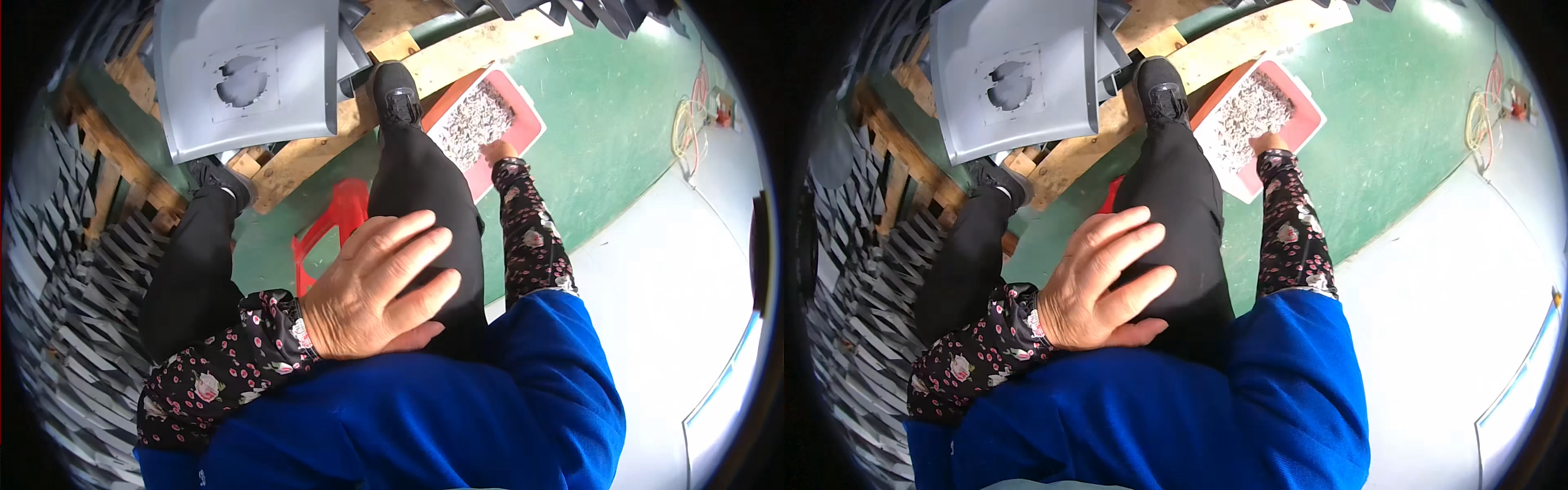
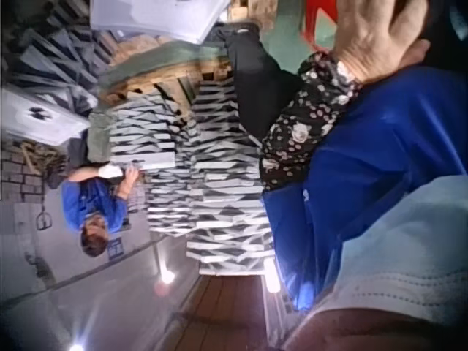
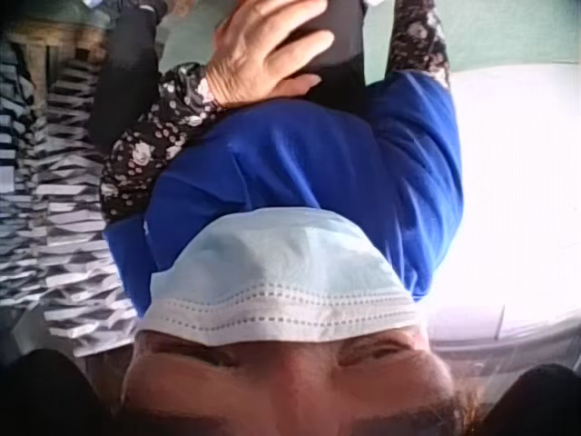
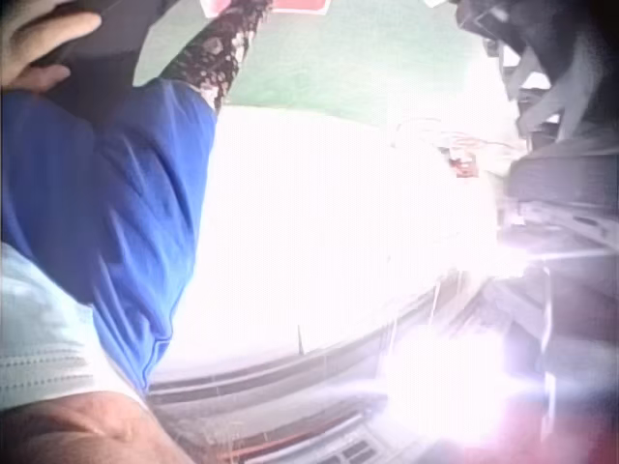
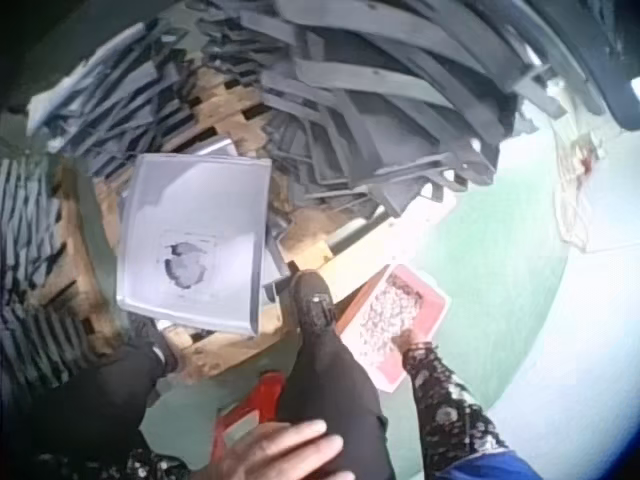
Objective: Assembling small components and fasteners onto grey metal panels while seated on a stool.
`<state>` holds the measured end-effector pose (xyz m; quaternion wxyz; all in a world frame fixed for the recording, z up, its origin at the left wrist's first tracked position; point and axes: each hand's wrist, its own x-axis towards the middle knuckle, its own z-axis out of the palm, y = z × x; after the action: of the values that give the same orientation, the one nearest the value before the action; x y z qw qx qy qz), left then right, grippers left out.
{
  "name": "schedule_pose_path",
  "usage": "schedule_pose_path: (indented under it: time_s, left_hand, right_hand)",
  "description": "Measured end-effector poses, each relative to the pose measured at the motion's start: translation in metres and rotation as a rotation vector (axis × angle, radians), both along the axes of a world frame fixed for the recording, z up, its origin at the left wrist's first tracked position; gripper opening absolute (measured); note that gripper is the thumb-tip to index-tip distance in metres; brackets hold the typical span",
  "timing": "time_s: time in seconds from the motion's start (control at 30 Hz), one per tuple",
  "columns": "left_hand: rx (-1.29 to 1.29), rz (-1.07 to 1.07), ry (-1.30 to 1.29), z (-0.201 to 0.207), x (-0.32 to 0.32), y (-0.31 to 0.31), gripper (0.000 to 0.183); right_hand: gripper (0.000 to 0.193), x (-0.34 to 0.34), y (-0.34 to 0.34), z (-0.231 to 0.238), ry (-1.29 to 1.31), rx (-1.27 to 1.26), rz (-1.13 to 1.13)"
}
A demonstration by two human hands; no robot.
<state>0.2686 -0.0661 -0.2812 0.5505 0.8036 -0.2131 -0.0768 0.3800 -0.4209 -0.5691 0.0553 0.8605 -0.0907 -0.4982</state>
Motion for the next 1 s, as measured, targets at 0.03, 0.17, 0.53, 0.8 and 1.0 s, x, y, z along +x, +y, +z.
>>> schedule_pose_path:
  time_s: [0.03,0.17,0.53,0.8,1.0]
  left_hand:
    - [0.066,-0.072,0.010,0.005,0.010,-0.010,0.043]
    - [0.166,-0.138,-0.002,0.002,0.032,-0.048,0.028]
    - [0.126,-0.109,-0.079,0.008,0.038,-0.071,0.021]
    - [0.140,-0.106,-0.081,0.005,0.041,-0.059,0.020]
    - [0.091,-0.146,-0.107,0.010,0.049,-0.065,0.025]
  right_hand:
    - [0.043,-0.020,0.008,-0.008,0.035,0.031,0.014]
    - [0.052,-0.053,0.027,-0.036,0.053,0.158,-0.106]
    - [0.035,-0.039,0.063,-0.118,0.087,0.245,-0.160]
    - [0.029,-0.002,0.098,-0.083,-0.002,-0.032,-0.153]
    - [0.019,-0.023,0.074,-0.041,-0.338,-0.151,-0.374]
